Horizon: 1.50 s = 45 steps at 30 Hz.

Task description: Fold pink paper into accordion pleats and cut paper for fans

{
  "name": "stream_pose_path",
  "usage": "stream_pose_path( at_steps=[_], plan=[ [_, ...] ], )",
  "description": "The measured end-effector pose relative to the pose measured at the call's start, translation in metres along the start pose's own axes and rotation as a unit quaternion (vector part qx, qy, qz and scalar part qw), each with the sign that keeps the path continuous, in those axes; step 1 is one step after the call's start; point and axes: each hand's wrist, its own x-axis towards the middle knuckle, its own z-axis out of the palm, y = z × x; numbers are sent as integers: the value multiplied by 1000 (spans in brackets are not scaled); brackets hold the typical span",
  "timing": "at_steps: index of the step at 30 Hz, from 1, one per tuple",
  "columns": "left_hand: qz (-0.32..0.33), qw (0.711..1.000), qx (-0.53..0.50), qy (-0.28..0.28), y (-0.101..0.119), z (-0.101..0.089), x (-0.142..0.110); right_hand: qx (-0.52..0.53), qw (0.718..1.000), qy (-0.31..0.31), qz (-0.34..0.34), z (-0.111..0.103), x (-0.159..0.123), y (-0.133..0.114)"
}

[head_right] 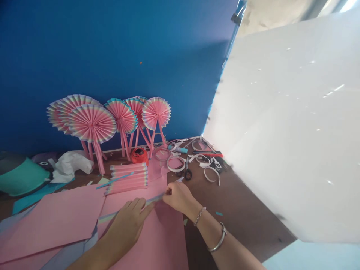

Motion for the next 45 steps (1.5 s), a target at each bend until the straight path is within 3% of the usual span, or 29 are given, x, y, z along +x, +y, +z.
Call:
stream_pose_path(
  at_steps=[11, 20, 34, 45],
  plan=[
    [14, 1000, 21, 11, 0, 5, -1, 38, 999, -10, 5, 0, 3, 7],
    [12, 1000, 17, 20, 0, 3, -1, 209, 975, -71, 1, -3, 1, 8],
    [12, 1000, 18, 1, 1, 4, 0, 101, 994, -36, -10, 3, 7, 11],
    [24, 998, 47, 34, 2, 5, -3, 74, 997, -20, -17, 5, 7, 11]
  ],
)
